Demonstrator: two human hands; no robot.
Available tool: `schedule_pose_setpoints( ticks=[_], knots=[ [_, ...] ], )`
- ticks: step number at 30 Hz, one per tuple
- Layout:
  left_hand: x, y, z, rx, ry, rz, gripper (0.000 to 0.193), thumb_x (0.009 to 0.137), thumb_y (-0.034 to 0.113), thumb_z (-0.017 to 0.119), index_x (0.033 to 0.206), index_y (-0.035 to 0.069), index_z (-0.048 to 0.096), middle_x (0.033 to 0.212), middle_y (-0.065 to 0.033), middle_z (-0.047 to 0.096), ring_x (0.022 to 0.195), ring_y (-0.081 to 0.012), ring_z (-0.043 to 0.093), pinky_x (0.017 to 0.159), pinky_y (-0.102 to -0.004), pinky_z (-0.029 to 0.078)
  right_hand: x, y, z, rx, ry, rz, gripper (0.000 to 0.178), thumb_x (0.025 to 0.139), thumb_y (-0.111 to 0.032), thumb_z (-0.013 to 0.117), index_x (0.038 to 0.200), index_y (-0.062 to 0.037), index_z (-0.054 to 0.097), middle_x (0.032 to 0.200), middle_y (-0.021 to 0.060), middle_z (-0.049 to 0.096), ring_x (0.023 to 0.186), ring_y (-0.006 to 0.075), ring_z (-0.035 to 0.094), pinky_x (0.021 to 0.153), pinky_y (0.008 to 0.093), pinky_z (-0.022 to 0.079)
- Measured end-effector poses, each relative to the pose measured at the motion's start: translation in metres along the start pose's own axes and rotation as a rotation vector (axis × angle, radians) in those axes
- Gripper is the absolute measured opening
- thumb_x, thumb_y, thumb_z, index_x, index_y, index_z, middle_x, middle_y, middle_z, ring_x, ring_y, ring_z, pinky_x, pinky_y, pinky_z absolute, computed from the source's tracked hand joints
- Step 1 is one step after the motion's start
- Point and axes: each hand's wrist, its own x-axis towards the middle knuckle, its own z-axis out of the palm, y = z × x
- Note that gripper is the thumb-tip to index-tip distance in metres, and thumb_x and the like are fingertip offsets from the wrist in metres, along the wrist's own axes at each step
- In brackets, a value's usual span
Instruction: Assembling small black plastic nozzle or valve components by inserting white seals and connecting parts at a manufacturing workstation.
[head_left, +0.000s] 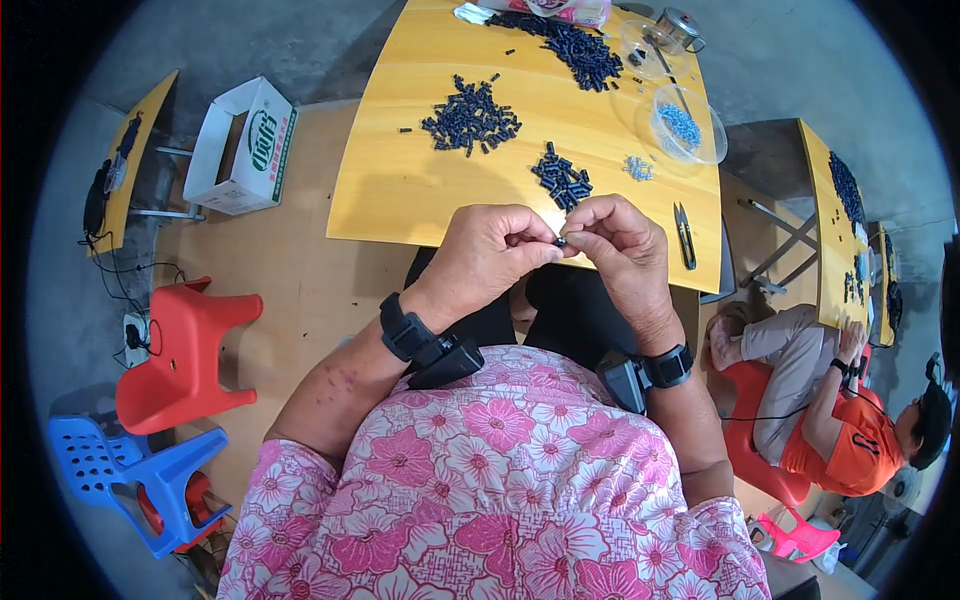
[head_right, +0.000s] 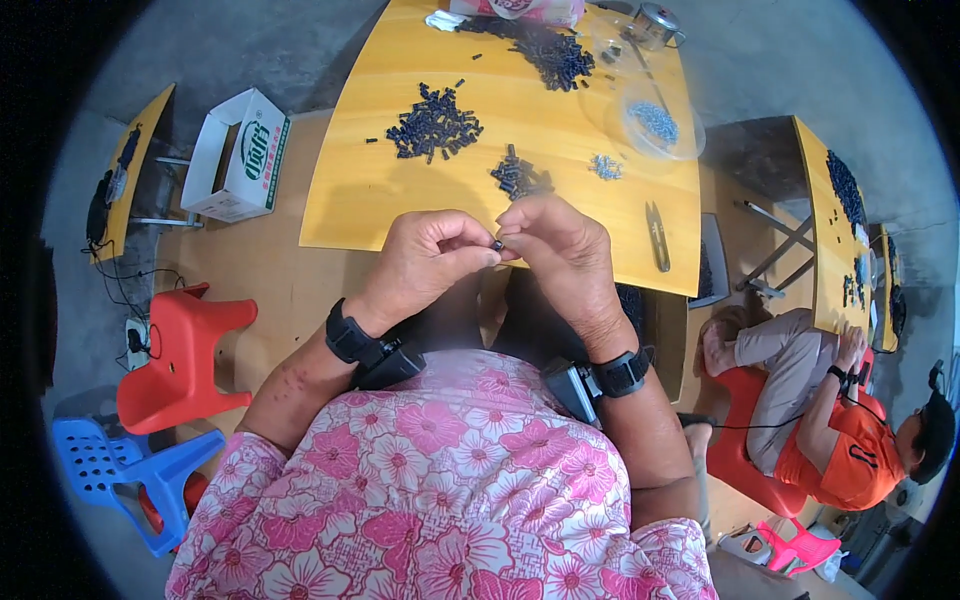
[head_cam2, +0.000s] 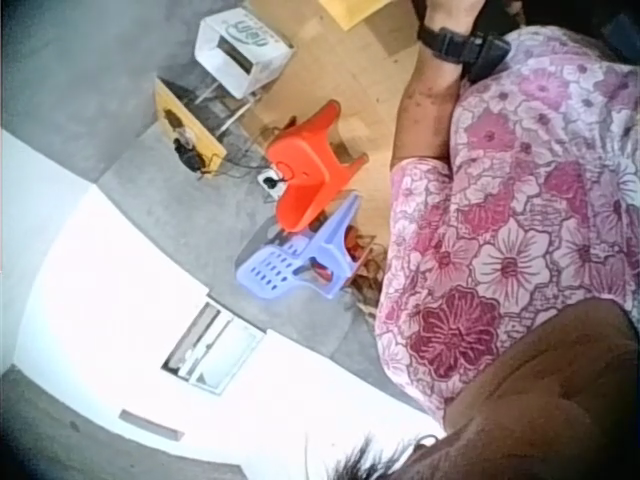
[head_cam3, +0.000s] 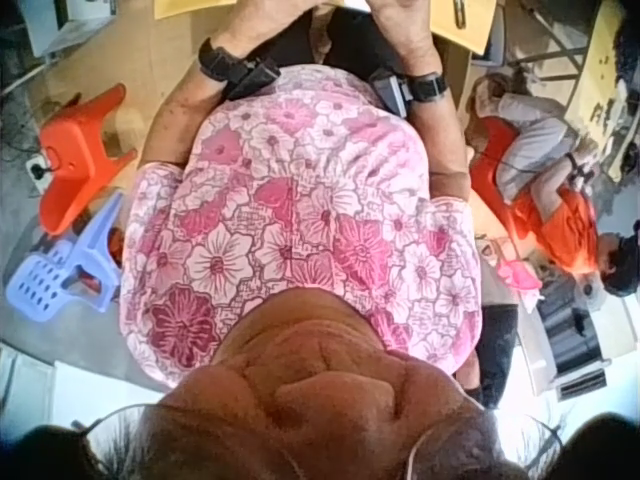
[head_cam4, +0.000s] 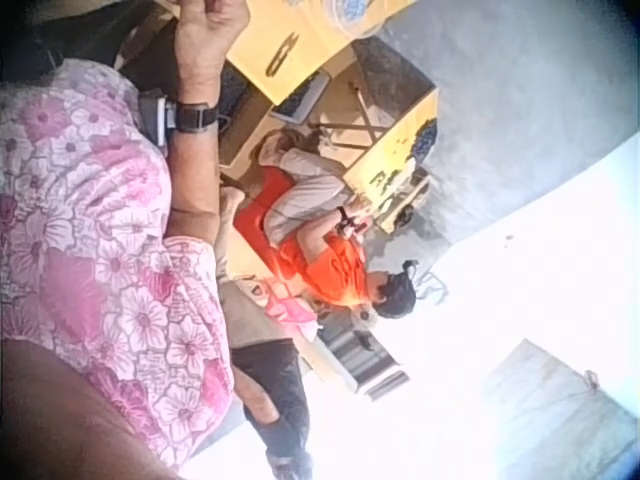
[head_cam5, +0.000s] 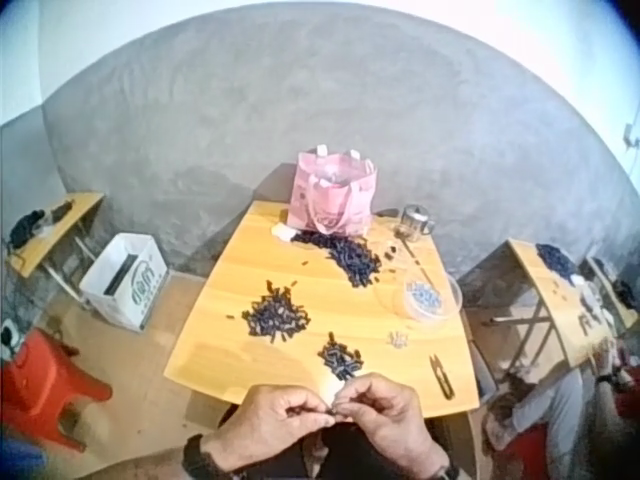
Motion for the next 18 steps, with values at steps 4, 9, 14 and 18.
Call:
schedule_pose_setpoints(
  ticks=[4, 9, 14, 18],
  knots=[
    [0.000, 0.000, 0.001, 0.005, -0.004, -0.002, 0.009, 0.084, 0.005, 0.069, 0.090, -0.002, 0.070, 0.083, -0.0041, 0.071, 0.077, -0.0062, 0.064, 0.068, -0.0225, 0.051, -0.001, -0.002, 0.000, -0.145, 0.021, -0.020, 0.022, 0.082, 0.014, 0.057, 0.097, -0.0010, 0.064, 0.089, 0.0026, 0.065, 0.085, 0.0105, 0.064, 0.078, 0.0259, 0.054],
    [-0.001, 0.001, 0.001, 0.019, -0.003, -0.021, 0.010, 0.084, 0.006, 0.070, 0.090, -0.002, 0.070, 0.082, -0.0034, 0.071, 0.077, -0.0061, 0.063, 0.069, -0.0225, 0.051, -0.002, -0.005, 0.004, -0.387, 0.029, -0.119, 0.020, 0.079, 0.012, 0.061, 0.093, -0.0017, 0.065, 0.084, 0.0042, 0.066, 0.082, 0.0109, 0.065, 0.075, 0.0265, 0.054],
    [-0.003, -0.007, 0.004, -0.024, 0.001, -0.049, 0.010, 0.085, 0.005, 0.070, 0.092, -0.002, 0.070, 0.082, -0.0028, 0.070, 0.077, -0.0064, 0.063, 0.070, -0.0221, 0.051, -0.007, -0.007, 0.009, -0.625, 0.018, -0.314, 0.026, 0.080, 0.012, 0.062, 0.101, -0.0023, 0.067, 0.088, 0.0069, 0.067, 0.079, 0.0125, 0.067, 0.072, 0.0248, 0.054],
    [-0.003, -0.011, 0.004, -0.127, -0.015, -0.041, 0.010, 0.086, 0.005, 0.069, 0.093, -0.002, 0.070, 0.083, -0.0027, 0.070, 0.078, -0.0065, 0.063, 0.070, -0.0221, 0.051, -0.015, 0.008, 0.008, -0.181, 0.146, -0.043, 0.029, 0.081, 0.011, 0.061, 0.106, -0.0026, 0.067, 0.088, 0.0078, 0.067, 0.080, 0.0132, 0.068, 0.072, 0.0235, 0.054]
  ],
)
